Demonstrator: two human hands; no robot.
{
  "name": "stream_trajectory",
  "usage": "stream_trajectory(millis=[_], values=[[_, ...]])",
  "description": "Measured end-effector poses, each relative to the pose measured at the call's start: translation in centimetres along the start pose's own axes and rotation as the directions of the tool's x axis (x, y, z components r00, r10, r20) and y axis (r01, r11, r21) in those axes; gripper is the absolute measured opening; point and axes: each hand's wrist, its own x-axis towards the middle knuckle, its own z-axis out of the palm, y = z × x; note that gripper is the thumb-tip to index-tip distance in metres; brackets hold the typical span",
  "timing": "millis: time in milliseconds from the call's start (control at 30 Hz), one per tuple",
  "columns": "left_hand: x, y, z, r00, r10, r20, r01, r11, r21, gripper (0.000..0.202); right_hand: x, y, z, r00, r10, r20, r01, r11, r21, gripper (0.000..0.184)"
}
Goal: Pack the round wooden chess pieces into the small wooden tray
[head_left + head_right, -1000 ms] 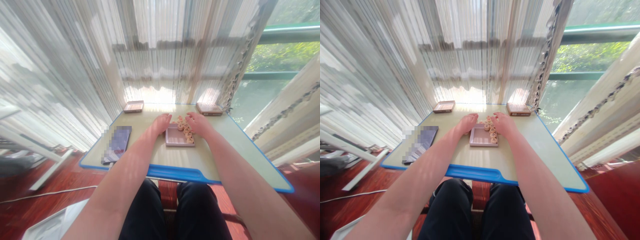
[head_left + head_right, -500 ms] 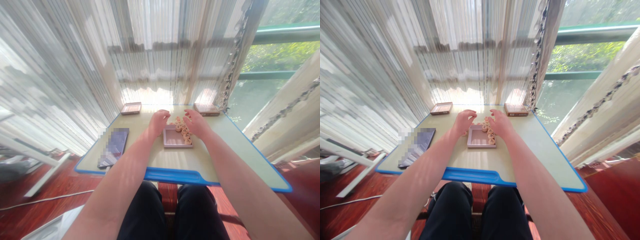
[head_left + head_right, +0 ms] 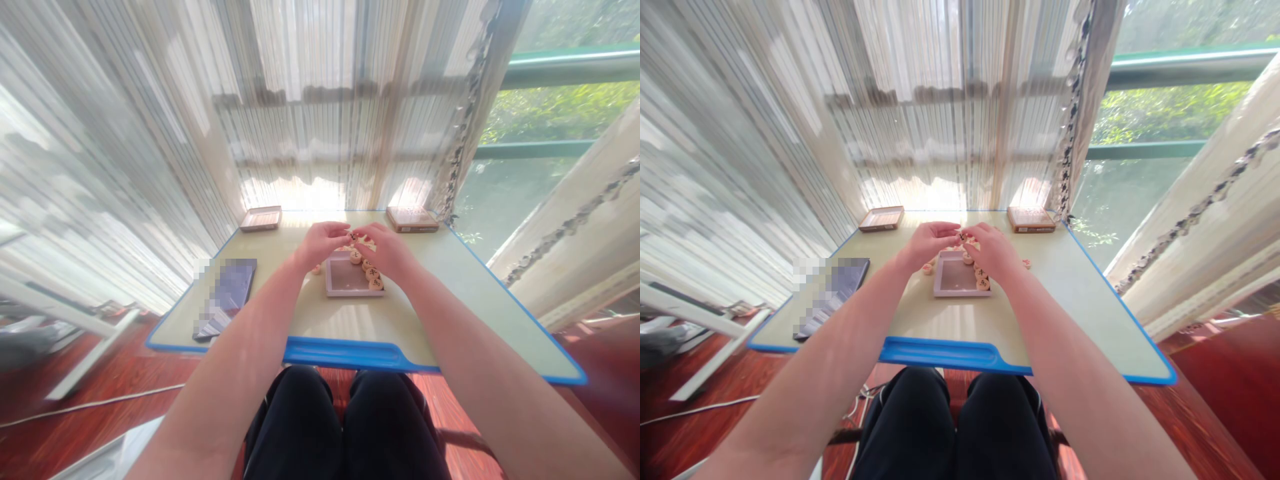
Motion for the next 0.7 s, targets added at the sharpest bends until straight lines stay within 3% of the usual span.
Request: stream_trajectory(millis=[167, 300, 400, 500, 700], values=[[-0.4, 0.7, 0.2, 0.999, -0.004, 0.050, 0.003, 1.000, 0.021, 0.042, 0.0, -0.3, 0.0, 1.000, -0.004, 0.012, 0.004, 1.000, -0.004, 0.018], [-0.5, 0.9, 0.2, 1.000, 0.003, 0.001, -0.003, 0.977, 0.211, 0.034, 0.0, -0.5, -0.3, 0.992, 0.068, 0.104, -0.063, 0.997, -0.049, 0.021], [-0.3, 0.7, 0.0, 0.990, 0.104, -0.097, -0.046, 0.880, 0.472, 0.031, -0.1, -0.6, -0.4, 0.980, 0.090, 0.180, -0.067, 0.989, -0.132, 0.022], [-0.1, 0.3, -0.2, 0.971, 0.193, -0.138, -0.054, 0.747, 0.663, 0.031, -0.3, -0.7, -0.3, 0.965, 0.034, 0.260, 0.021, 0.979, -0.203, 0.019], [-0.2, -0.3, -0.3, 0.966, 0.237, -0.102, -0.072, 0.627, 0.776, 0.027, -0.7, -1.7, -0.2, 0.913, 0.045, 0.404, 0.058, 0.970, -0.238, 0.019]])
